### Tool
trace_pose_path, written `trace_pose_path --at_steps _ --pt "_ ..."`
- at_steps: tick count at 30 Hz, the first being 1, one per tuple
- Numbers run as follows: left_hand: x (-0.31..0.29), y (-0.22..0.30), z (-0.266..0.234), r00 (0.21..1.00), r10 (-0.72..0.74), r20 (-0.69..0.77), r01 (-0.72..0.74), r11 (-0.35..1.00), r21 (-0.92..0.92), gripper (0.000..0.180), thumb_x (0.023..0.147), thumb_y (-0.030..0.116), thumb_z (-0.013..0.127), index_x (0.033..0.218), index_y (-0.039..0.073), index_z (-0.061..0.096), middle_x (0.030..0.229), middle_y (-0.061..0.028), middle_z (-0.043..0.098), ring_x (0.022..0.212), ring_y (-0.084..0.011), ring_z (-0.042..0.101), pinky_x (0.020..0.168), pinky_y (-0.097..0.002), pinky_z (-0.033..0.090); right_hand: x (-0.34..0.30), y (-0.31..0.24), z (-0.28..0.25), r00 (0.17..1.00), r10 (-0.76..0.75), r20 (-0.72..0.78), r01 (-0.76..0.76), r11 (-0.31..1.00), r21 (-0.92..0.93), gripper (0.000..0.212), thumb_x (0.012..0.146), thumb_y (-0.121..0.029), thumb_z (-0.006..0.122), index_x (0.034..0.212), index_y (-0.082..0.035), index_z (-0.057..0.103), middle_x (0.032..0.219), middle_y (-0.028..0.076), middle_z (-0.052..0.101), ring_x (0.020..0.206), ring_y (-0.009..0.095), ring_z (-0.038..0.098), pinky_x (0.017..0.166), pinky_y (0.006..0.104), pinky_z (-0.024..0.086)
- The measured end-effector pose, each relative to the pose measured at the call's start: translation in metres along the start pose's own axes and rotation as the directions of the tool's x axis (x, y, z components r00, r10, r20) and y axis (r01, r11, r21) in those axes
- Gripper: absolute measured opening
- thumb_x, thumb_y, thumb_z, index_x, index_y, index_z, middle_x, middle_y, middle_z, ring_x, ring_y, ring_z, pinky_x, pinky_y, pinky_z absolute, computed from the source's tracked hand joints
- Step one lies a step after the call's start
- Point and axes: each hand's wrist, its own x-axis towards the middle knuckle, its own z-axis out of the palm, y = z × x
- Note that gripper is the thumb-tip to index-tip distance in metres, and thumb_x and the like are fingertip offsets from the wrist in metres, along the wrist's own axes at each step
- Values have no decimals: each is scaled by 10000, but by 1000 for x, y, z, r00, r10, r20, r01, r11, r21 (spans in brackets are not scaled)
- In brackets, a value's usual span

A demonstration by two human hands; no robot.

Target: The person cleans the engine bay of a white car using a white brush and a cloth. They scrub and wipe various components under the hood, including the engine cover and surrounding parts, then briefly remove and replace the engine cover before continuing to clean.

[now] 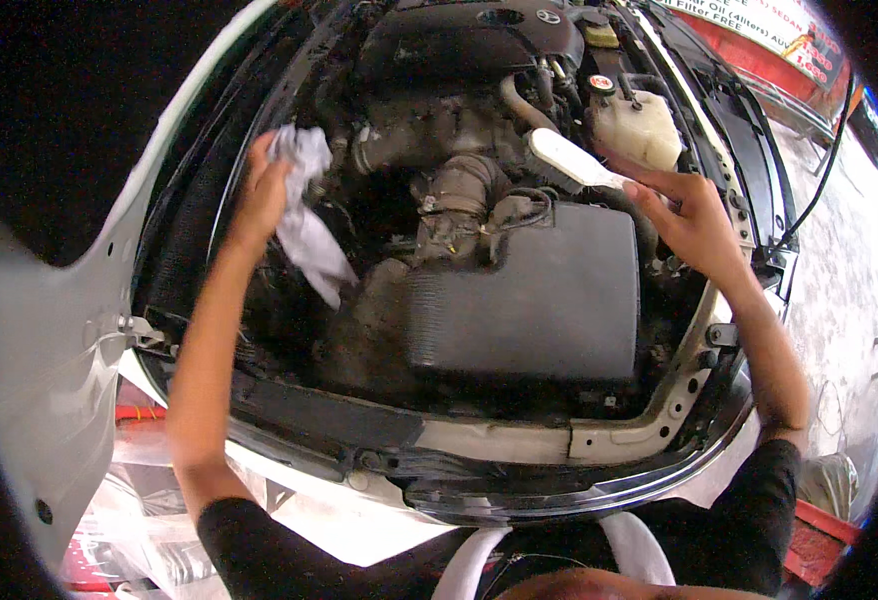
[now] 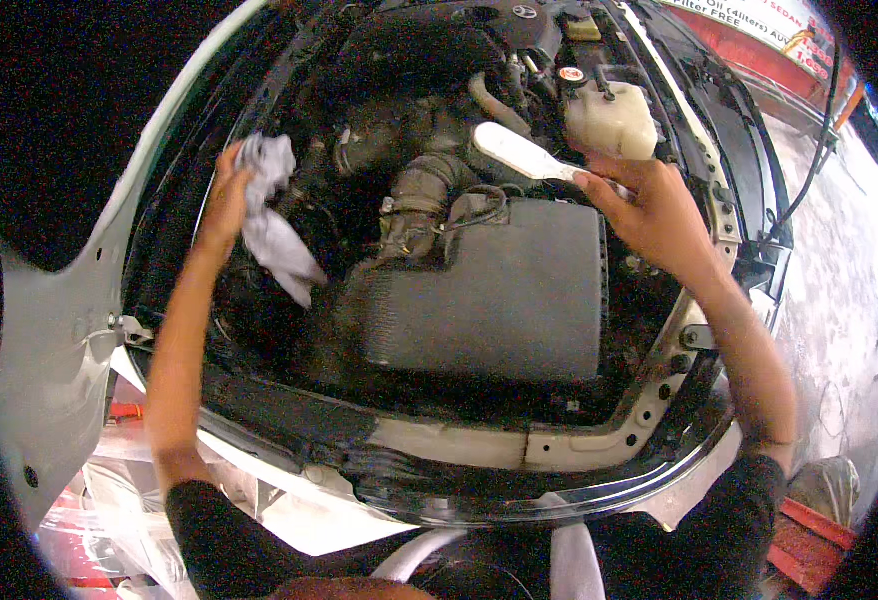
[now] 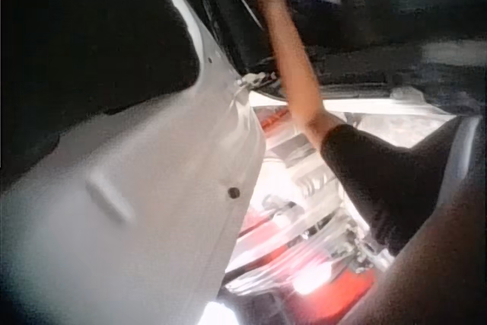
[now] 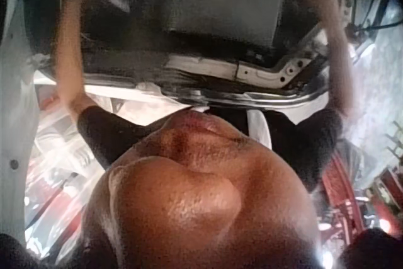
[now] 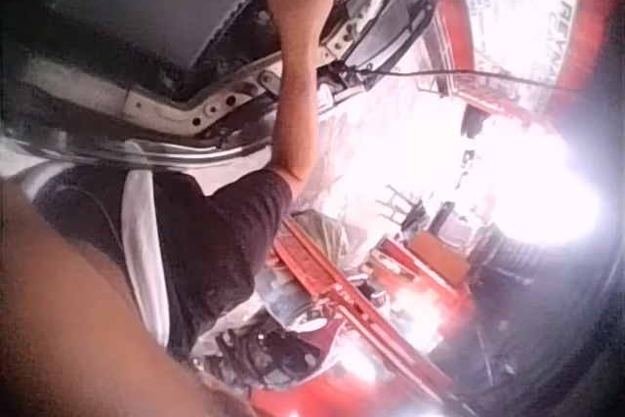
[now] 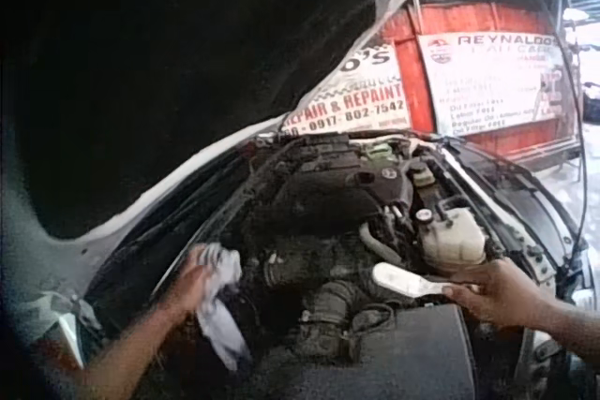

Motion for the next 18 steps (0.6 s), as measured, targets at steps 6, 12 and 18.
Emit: trace_pose_path --at_steps 6,12,18 --pt "187 -37 68 960 264 92 -263 743 616 465 955 130 594 1417 78 608 1440 -262 579 1324 -405 575 1121 -443 446 -8 21 -2 963 214 -161 -189 970 155 299 1020 -217 690 1107 67 730 910 76 757 862 85 635 805 270 506" --pt "268 -107 124 959 276 -61 -192 794 576 391 1074 379 453 1325 184 682 1258 -197 701 1189 -411 643 1017 -502 495 -8 49 3 961 100 -256 -72 990 118 279 1003 -263 716 1053 8 757 753 65 697 644 64 532 576 283 421" --pt "237 -105 191 749 378 -544 -100 876 471 358 1048 246 501 1307 29 621 1317 -210 606 1204 -400 601 997 -514 511 -4 70 2 966 207 -152 -189 974 125 366 1009 -333 705 1080 23 755 746 73 705 626 78 550 568 287 425"
